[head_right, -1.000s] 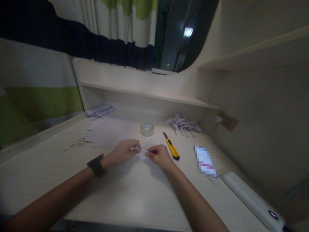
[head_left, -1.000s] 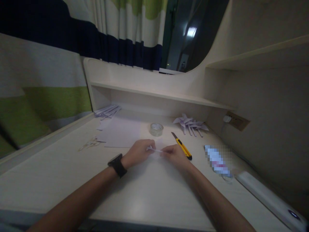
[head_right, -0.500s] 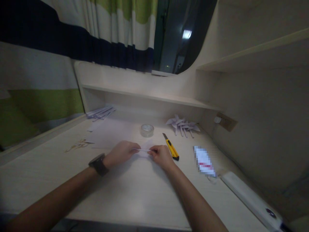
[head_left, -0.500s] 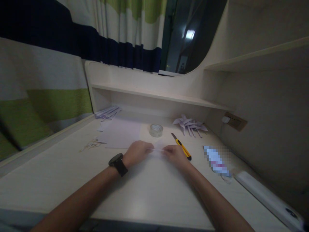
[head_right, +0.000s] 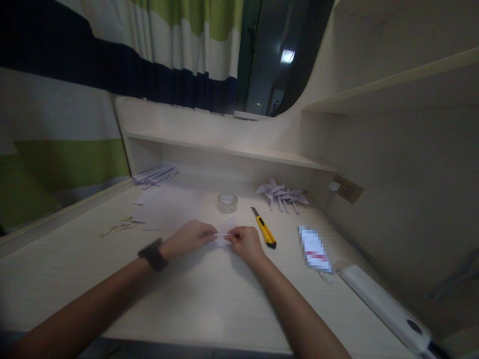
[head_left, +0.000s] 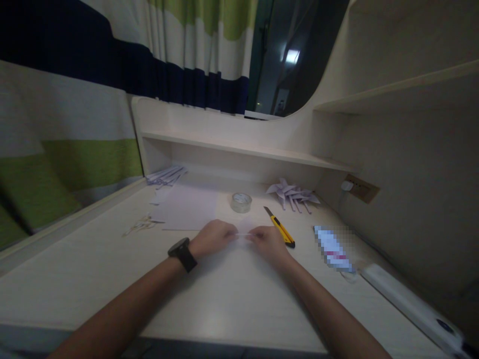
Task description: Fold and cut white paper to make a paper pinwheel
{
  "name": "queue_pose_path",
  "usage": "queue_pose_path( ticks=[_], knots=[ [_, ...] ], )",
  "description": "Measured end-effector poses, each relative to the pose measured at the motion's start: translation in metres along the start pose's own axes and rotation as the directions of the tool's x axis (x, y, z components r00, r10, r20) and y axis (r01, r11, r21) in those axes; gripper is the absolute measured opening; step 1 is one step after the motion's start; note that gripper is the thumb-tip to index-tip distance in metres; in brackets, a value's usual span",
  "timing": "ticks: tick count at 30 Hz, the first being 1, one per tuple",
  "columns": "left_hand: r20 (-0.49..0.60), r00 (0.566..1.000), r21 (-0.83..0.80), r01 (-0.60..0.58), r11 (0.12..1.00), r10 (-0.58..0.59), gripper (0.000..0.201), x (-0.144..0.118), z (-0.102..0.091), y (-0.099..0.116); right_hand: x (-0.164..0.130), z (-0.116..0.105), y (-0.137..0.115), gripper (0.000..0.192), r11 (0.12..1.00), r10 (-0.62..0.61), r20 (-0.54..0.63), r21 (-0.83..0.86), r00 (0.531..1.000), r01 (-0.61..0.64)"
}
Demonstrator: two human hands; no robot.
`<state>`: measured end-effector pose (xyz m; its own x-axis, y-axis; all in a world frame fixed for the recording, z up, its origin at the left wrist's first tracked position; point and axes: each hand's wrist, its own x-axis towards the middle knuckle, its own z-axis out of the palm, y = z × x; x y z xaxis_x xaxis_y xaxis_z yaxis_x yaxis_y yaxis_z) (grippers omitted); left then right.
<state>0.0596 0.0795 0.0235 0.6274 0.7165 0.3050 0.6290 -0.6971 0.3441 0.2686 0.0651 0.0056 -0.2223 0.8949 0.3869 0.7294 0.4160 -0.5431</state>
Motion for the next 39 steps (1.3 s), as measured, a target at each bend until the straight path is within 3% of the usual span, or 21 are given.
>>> queue_pose_path(
  ticks=[3, 7, 11, 16, 20, 34, 39],
  knots=[
    [-0.019, 0.996, 0.031, -0.084, 0.996, 0.085, 0.028, 0.000, 0.005, 0.001, -0.001, 0.000, -0.002, 0.012, 1.000, -0.004, -0.004, 0.022, 1.000, 0.004],
    [-0.021, 0.994, 0.046, -0.106, 0.993, 0.107, 0.031, 0.000, 0.010, 0.004, -0.002, 0.001, -0.006, 0.012, 0.999, -0.024, 0.003, 0.021, 1.000, 0.024],
    [-0.049, 0.994, 0.102, -0.094, 0.990, 0.099, 0.028, -0.001, 0.010, 0.004, -0.003, 0.004, -0.009, 0.012, 0.999, -0.034, 0.010, -0.004, 0.999, 0.034],
    [-0.054, 0.996, 0.158, -0.062, 0.985, 0.071, 0.025, -0.001, 0.009, 0.004, -0.005, 0.008, -0.013, 0.009, 0.985, -0.131, -0.089, -0.123, 0.987, 0.120],
    [-0.058, 0.996, 0.190, -0.062, 0.980, 0.074, 0.025, -0.002, 0.011, 0.005, -0.005, 0.012, -0.015, 0.008, 0.970, -0.143, -0.125, -0.213, 0.982, 0.114],
    [-0.013, 0.993, 0.355, -0.102, 0.929, 0.114, 0.011, -0.003, 0.013, 0.014, -0.007, 0.013, -0.024, 0.012, 0.936, -0.013, -0.008, -0.353, 1.000, 0.010],
    [0.015, 0.989, 0.373, -0.139, 0.917, 0.144, 0.009, -0.002, 0.013, 0.013, -0.009, 0.013, -0.024, 0.016, 0.938, -0.045, -0.006, -0.345, 0.999, 0.040]
  ],
)
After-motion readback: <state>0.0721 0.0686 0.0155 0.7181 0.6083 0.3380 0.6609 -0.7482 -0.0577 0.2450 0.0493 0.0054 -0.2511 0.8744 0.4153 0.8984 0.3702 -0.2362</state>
